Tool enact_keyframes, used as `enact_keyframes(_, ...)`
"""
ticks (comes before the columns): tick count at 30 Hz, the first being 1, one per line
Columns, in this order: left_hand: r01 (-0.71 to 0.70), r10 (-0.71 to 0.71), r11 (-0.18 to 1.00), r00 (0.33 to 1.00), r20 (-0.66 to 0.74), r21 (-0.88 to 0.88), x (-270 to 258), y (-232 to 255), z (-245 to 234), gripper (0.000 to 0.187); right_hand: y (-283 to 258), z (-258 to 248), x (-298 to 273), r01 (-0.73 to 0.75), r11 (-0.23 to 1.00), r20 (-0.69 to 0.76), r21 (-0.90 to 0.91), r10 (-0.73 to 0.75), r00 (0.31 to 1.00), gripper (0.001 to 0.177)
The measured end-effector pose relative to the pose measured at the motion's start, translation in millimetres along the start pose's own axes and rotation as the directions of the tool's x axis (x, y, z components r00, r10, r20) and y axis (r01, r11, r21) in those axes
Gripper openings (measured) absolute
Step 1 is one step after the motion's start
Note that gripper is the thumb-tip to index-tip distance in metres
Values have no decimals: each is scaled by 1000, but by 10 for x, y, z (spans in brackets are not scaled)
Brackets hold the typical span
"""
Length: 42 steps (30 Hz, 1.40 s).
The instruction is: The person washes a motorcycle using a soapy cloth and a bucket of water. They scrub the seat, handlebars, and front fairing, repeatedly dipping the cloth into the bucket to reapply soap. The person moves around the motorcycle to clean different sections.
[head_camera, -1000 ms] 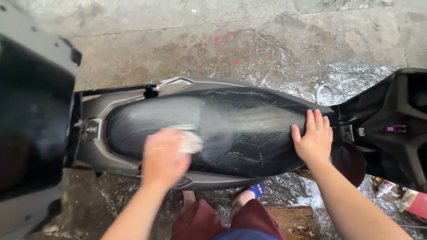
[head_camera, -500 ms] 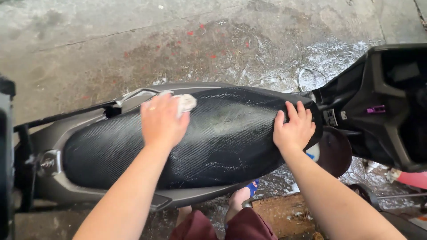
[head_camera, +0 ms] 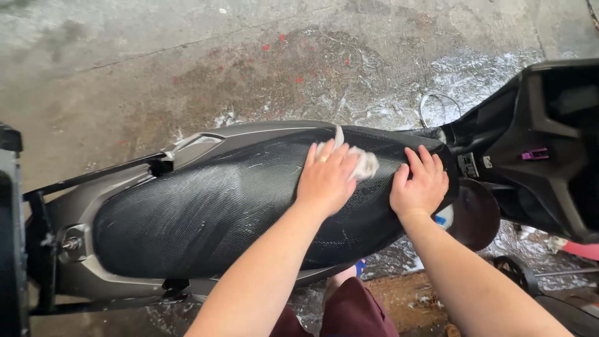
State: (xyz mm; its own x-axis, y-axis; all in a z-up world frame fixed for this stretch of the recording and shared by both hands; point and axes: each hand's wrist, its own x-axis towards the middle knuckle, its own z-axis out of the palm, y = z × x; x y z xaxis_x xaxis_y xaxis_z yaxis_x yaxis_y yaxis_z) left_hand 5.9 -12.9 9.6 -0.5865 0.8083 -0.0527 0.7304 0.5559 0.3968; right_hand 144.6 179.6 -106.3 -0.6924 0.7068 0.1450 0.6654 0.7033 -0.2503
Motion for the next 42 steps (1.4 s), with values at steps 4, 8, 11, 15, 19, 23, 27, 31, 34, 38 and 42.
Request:
enact_keyframes(4, -42, 78, 985, 973, -218, 166, -754, -433, 100, 42, 94, 122, 29, 26, 1000, -16, 2, -26, 1000, 46)
enact_keyframes(8, 41, 76, 946, 937, -340, 322, -1774, -865, -364, 47, 155, 183, 32, 41, 999, 9, 9, -41, 999, 45)
enact_keyframes(11, 317, -137, 890, 871, -472, 328, -2393, -1172, -492, 48, 135, 191, 88, 55, 998, -56, 29, -53, 997, 41)
enact_keyframes(15, 630, -326, 694, 706, -628, 348, -2657, -1216, -319, 54, 201, 113, 106, 125, 989, -59, 82, -121, 991, 40)
enact_keyframes(19, 460, -207, 852, 736, -645, 251, -2123, -995, -6, 44, 312, -39, 137, 251, 953, 16, 170, -257, 966, 46)
enact_keyframes(23, 176, -31, 956, 853, -521, 233, -1717, -214, 590, 37, 464, -407, -11, 245, 930, 123, 272, -287, 950, 55)
enact_keyframes(27, -125, 183, 978, 897, -402, 166, -1743, 25, 779, 46, 526, -479, -398, 100, 958, 187, 271, -154, 970, 60)
enact_keyframes(31, -246, 320, 942, 861, -396, 226, -1985, -365, 618, 37, -84, -999, -919, -166, 912, 338, 376, 32, 941, 60)
enact_keyframes(34, -253, 354, 926, 840, -411, 280, -2485, -711, 174, 36, -635, -1299, -1383, -224, 858, 341, 462, 61, 938, 58)
enact_keyframes(38, -165, 313, 933, 809, -497, 319, -2988, -1438, -207, 40, -769, -1208, -1660, -219, 850, 351, 479, 43, 935, 55)
enact_keyframes(42, 147, 12, 929, 905, -424, 340, -3251, -1719, -790, 49, -1241, -1487, -1839, -280, 789, 428, 546, 24, 903, 39)
